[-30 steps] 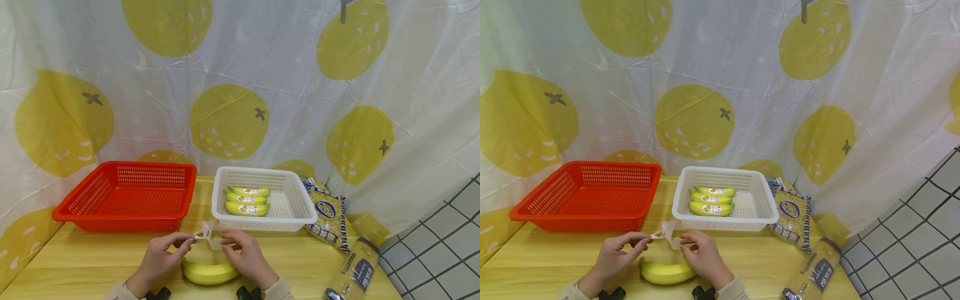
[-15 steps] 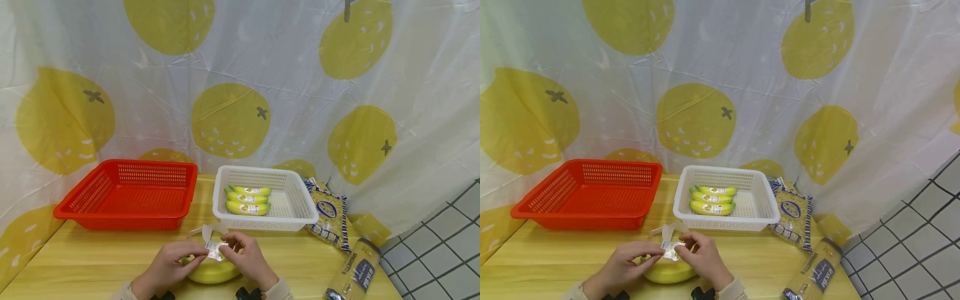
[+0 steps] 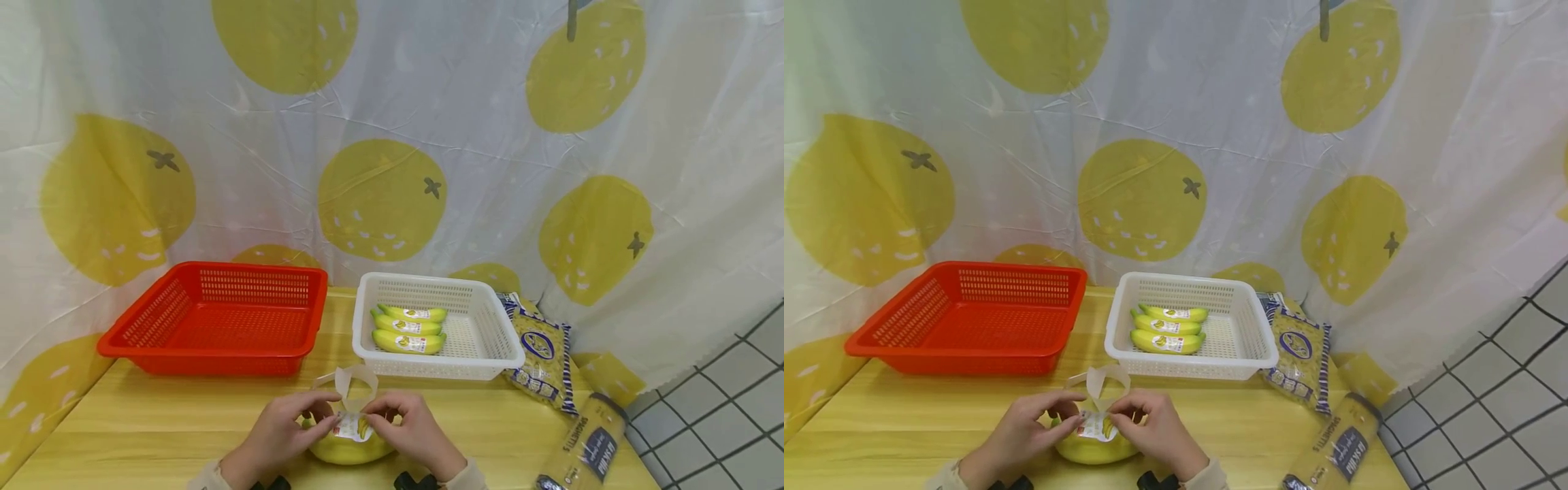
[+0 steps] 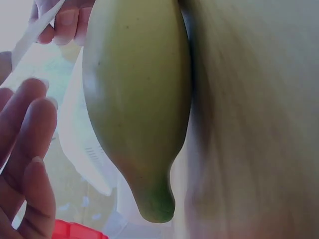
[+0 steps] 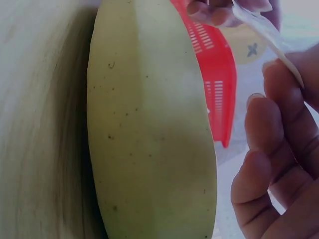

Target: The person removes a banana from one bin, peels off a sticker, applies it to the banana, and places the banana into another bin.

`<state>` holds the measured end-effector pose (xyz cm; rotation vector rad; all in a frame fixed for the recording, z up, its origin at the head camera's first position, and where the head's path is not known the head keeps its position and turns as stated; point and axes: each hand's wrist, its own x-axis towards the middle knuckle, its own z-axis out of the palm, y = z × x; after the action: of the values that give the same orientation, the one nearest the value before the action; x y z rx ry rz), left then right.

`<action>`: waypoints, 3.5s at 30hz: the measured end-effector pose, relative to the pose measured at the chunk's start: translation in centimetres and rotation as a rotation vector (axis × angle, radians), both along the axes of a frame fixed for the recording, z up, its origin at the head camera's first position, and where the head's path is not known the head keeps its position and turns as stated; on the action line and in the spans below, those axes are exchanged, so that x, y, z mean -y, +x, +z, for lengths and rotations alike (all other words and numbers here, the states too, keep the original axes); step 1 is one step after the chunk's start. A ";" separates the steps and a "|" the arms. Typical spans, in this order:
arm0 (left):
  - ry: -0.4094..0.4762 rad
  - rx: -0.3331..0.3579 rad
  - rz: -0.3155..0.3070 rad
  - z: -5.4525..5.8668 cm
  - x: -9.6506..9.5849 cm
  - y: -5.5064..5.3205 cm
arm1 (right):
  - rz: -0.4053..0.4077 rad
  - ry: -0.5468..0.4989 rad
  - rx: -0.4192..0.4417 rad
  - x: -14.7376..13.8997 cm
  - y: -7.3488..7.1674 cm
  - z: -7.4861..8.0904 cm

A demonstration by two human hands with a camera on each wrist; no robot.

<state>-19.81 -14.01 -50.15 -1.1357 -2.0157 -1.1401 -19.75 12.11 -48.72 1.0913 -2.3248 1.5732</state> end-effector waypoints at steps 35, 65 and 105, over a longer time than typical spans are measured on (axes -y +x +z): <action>-0.176 0.257 -0.051 -0.5 -0.6 0.8 | 0.032 0.223 -0.007 -0.4 0.2 -0.5; -0.190 0.208 -0.154 -0.7 -0.6 0.8 | 0.090 0.225 -0.009 -1.3 0.7 -0.7; -0.264 0.322 -0.093 0.0 -0.8 0.9 | -0.006 0.339 -0.004 -0.6 0.7 -0.5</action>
<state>-18.92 -13.24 -50.15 -1.2492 -2.4404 -1.1903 -19.08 12.74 -49.26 1.1452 -2.6545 1.1977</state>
